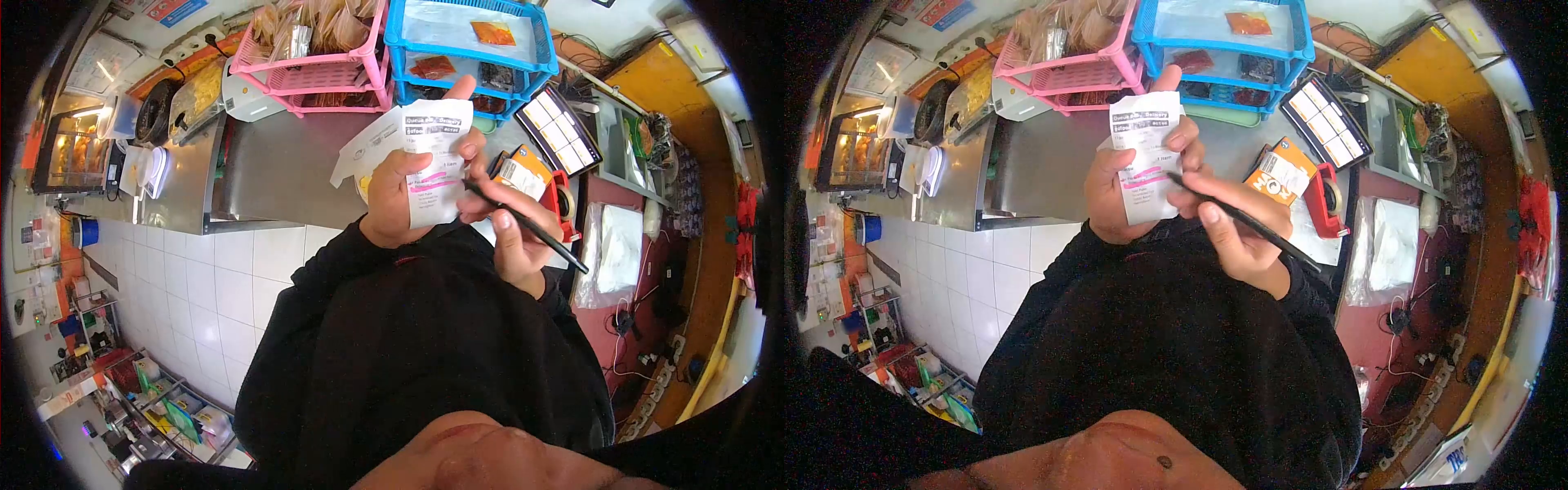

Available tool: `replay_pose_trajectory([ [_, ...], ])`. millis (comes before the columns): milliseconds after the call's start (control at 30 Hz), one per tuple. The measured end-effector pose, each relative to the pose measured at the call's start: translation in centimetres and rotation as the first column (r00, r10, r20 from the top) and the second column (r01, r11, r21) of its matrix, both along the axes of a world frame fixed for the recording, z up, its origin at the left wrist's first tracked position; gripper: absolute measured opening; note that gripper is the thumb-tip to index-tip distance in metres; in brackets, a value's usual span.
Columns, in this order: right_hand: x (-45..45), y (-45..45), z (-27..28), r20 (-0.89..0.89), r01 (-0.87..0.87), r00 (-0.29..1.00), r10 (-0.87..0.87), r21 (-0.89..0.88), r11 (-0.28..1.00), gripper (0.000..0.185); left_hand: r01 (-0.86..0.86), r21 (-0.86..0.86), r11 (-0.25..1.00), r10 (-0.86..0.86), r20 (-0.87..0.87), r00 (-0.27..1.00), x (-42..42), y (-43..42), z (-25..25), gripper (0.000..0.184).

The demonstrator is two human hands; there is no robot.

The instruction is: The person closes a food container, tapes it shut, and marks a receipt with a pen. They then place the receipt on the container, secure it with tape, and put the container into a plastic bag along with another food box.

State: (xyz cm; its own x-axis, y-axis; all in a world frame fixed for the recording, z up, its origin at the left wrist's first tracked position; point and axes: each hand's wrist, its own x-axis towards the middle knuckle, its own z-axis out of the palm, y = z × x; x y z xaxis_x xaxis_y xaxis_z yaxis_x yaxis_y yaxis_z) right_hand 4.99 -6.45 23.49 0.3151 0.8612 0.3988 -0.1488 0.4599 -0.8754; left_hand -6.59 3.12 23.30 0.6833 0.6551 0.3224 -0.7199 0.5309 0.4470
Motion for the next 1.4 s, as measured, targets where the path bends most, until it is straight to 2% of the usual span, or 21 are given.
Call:
replay_pose_trajectory([
  [67, 0.8, 0.6, -0.6, 0.299, -0.056, 0.954, 0.031, 0.074, 0.996, 0.016, -0.020, 0.015, 1.000, 0.020, -0.024, 1.000, 0.1, -0.3, 0.1, 0.082],
  [133, -0.2, 0.8, -0.2, 0.232, -0.006, 0.973, -0.009, 0.063, 0.998, 0.013, -0.039, 0.031, 0.999, 0.040, -0.047, 0.998, 0.2, -0.6, 0.1, 0.082],
  [200, -0.4, 0.9, 0.0, 0.302, 0.065, 0.950, -0.074, 0.040, 0.997, 0.012, -0.058, 0.051, 0.997, 0.062, -0.081, 0.995, 0.3, -0.6, -0.1, 0.082],
  [233, -0.2, 1.0, 0.0, 0.302, 0.064, 0.950, -0.074, 0.040, 0.997, 0.012, -0.058, 0.052, 0.997, 0.062, -0.081, 0.995, 0.3, -0.6, -0.2, 0.082],
  [300, 0.1, 1.2, -0.1, 0.421, 0.024, 0.906, -0.038, 0.038, 0.999, 0.011, -0.084, 0.042, 0.996, 0.087, -0.087, 0.992, 0.2, -0.3, -0.3, 0.083],
  [333, 0.1, 1.3, -0.4, 0.422, 0.024, 0.906, -0.038, 0.039, 0.999, 0.011, -0.084, 0.043, 0.996, 0.087, -0.086, 0.992, 0.2, -0.4, -0.2, 0.083],
  [400, -0.1, 1.4, -1.3, 0.288, 0.071, 0.954, -0.085, 0.059, 0.996, 0.011, -0.076, -0.031, 0.997, 0.074, -0.056, 0.996, 0.2, -0.5, 0.1, 0.083],
  [467, 0.0, 1.3, -1.4, 0.280, 0.093, 0.954, -0.107, 0.064, 0.994, 0.011, -0.074, -0.021, 0.997, 0.073, -0.045, 0.996, 0.3, -0.2, -0.1, 0.083],
  [567, 0.2, 0.9, -1.4, 0.342, 0.019, 0.939, -0.021, 0.009, 1.000, 0.011, -0.060, -0.044, 0.997, 0.059, -0.014, 0.998, 0.2, -0.2, -0.4, 0.081],
  [667, 0.2, 0.7, -1.7, 0.318, 0.024, 0.948, -0.032, 0.029, 0.999, 0.011, -0.045, -0.064, 0.997, 0.045, 0.012, 0.999, 0.2, 0.1, -0.7, 0.078],
  [767, 0.0, 0.5, -1.8, 0.252, 0.038, 0.967, -0.030, -0.027, 0.999, 0.010, -0.034, -0.074, 0.997, 0.036, 0.028, 0.999, 0.1, 0.0, -0.7, 0.076],
  [900, 0.1, 0.5, -1.5, 0.334, -0.020, 0.942, 0.028, -0.027, 0.999, 0.011, -0.035, -0.094, 0.995, 0.039, 0.048, 0.998, 0.1, 0.1, -0.8, 0.074],
  [1000, 0.2, 0.4, -1.8, 0.274, 0.019, 0.962, -0.013, -0.019, 1.000, 0.012, -0.029, -0.117, 0.993, 0.036, 0.063, 0.997, 0.2, 0.1, -0.8, 0.073],
  [1100, 0.0, 0.6, -1.1, 0.400, -0.073, 0.915, 0.059, 0.020, 0.997, 0.012, -0.028, -0.102, 0.994, 0.034, 0.055, 0.998, 0.3, 0.0, -0.5, 0.072],
  [1200, -0.2, 0.6, -1.4, 0.320, 0.016, 0.947, -0.015, -0.002, 1.000, 0.013, -0.026, -0.083, 0.996, 0.031, 0.061, 0.998, 0.4, 0.0, -0.7, 0.072],
  [1333, 0.2, 0.5, -1.0, 0.359, -0.005, 0.933, 0.005, -0.002, 1.000, 0.012, -0.031, -0.088, 0.996, 0.035, 0.044, 0.998, 0.2, -0.3, -0.6, 0.073],
  [1400, 0.9, 0.6, -2.5, 0.198, 0.086, 0.976, -0.086, 0.009, 0.996, 0.008, -0.043, -0.090, 0.995, 0.049, 0.065, 0.997, 0.3, -0.3, -0.5, 0.073],
])
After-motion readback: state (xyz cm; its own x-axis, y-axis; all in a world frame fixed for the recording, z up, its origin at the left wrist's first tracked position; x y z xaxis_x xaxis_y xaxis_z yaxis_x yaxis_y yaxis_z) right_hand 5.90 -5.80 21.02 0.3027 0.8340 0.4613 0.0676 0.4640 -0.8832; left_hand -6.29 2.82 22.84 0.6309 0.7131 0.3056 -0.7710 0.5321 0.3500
